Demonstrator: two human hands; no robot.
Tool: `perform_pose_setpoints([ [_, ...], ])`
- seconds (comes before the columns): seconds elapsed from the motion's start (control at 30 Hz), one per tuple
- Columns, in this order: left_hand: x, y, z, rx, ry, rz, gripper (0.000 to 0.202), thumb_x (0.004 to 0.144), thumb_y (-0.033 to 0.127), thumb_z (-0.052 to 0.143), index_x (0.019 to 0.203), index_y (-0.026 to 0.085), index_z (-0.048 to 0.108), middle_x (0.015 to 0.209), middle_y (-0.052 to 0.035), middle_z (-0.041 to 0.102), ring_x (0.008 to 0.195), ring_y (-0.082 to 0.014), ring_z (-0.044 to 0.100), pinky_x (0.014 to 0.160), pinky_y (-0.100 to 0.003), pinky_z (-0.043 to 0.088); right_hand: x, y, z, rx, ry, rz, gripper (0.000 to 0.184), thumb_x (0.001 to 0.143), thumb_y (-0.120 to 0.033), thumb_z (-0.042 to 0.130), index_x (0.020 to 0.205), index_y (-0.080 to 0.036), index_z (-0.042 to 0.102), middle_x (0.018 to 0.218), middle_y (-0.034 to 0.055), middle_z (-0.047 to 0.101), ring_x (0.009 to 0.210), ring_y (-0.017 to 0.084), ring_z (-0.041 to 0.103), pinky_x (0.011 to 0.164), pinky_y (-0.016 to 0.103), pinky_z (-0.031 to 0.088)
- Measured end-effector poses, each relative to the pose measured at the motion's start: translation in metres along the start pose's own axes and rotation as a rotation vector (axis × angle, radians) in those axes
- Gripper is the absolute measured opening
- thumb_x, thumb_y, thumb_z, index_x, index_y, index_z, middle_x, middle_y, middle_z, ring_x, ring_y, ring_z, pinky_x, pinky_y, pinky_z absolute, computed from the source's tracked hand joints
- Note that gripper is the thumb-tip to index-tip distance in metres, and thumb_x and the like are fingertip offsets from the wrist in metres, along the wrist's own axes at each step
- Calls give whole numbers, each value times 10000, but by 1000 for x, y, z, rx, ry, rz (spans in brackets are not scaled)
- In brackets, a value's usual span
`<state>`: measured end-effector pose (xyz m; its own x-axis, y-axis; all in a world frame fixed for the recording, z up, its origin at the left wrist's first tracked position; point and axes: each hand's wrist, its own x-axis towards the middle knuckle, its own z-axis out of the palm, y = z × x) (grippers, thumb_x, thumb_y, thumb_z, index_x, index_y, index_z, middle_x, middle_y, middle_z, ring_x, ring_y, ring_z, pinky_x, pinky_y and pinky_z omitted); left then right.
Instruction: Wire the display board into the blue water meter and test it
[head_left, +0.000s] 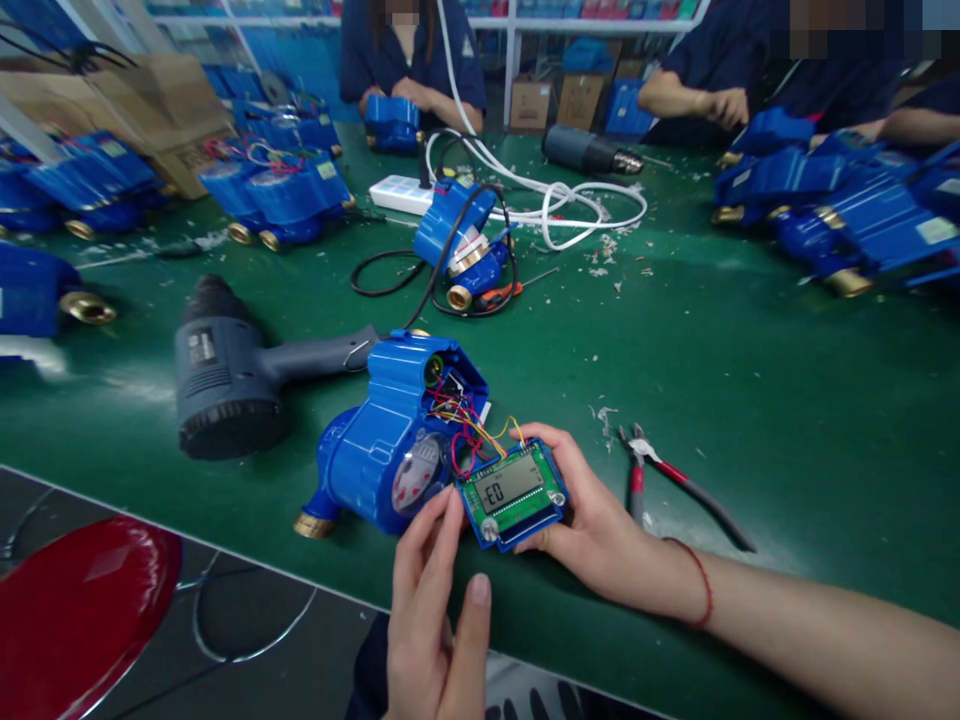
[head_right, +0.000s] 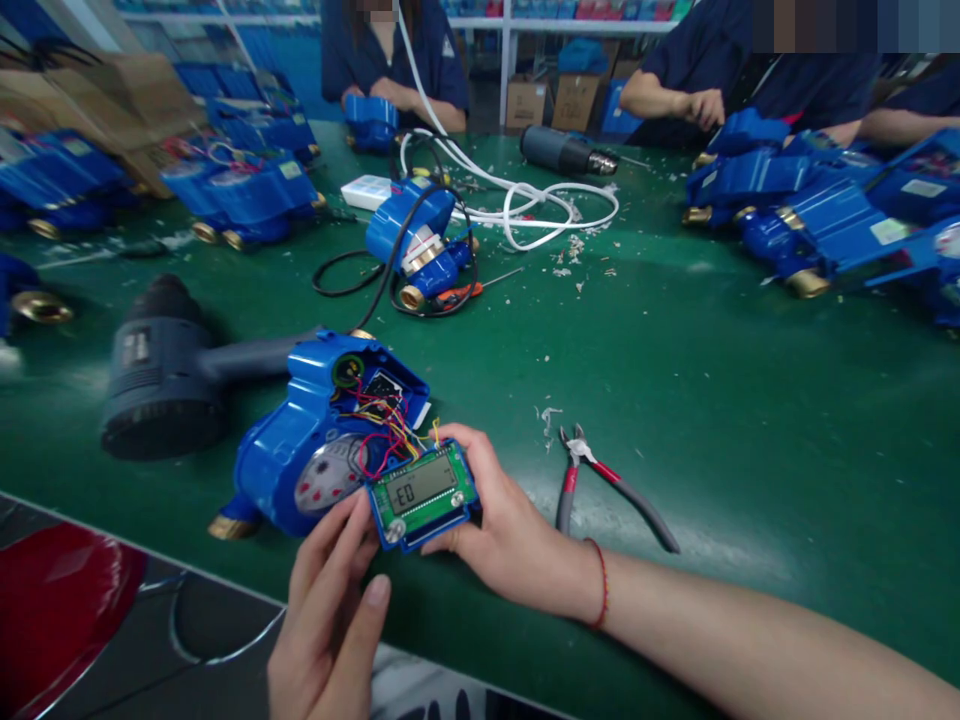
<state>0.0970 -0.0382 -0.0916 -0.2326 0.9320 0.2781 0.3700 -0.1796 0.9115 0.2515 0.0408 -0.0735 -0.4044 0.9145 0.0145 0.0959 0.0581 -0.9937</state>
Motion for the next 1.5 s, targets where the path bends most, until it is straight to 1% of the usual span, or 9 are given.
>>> perform_pose_setpoints([
  [0.23,2,-4,0,87,-4,56,480,944,134,473,1373,347,503,1353,-11,521,1273,-161,474,1075,-268,369,-2,3,2,1,-9,-10,694,743,-53,691,1287,-250,308,1102,2,554,931,132,560,824,256,469],
  [0.4,6,-8,-1,149,-41,67,431,944,151,476,1352,283,517,1329,-52,536,1266,-183,475,1076,-320,373,-2,6,4,-25,-40,-62,697,744,-15,638,1296,-230,270,1069,19,544,920,151,563,821,279,482],
  [0.6,9,-11,-4,107,-67,92,428,922,146,517,1321,299,551,1342,-32,551,1260,-175,501,1057,-294,407,3,1,2,39,-26,2,689,721,-49,673,1270,-220,293,1093,23,549,973,167,559,878,310,461],
  [0.83,1,-9,4,-227,9,-201,439,933,265,547,1364,334,513,1403,-42,563,1249,-208,558,1027,-304,472,3,-2,-3,122,-72,53,700,712,-118,735,1275,-233,336,1131,13,572,1000,165,567,888,295,446],
  [0.97,1,-14,0,-95,-32,-67,485,924,204,547,1367,396,502,1424,22,551,1297,-203,516,1100,-345,405,2,0,-2,147,-29,46,712,702,-193,773,1271,-241,348,1166,24,556,1006,173,571,891,298,452],
  [1.1,1,-17,-6,53,-128,123,595,904,133,539,1435,366,407,1463,4,498,1326,-209,476,1084,-336,413,3,2,0,185,18,59,739,689,-268,801,1266,-245,339,1153,34,559,1020,197,589,898,319,469],
  [1.2,1,-17,-6,97,-127,175,625,901,118,527,1464,335,362,1504,-30,449,1366,-226,422,1099,-355,383,2,2,1,169,19,66,739,687,-271,797,1260,-251,330,1166,41,568,1063,211,587,943,340,453],
  [1.37,4,-14,-1,29,-137,159,548,912,121,505,1418,321,443,1492,-65,461,1338,-259,467,1068,-366,432,4,3,2,140,4,70,725,696,-289,782,1253,-242,320,1174,61,578,1069,228,585,973,377,435],
  [1.5,-2,-15,8,-87,6,15,471,937,200,488,1380,359,502,1473,-27,488,1336,-259,471,1085,-382,421,7,-1,-2,197,-54,81,759,677,-362,817,1260,-242,345,1148,49,585,1007,207,599,881,325,472],
])
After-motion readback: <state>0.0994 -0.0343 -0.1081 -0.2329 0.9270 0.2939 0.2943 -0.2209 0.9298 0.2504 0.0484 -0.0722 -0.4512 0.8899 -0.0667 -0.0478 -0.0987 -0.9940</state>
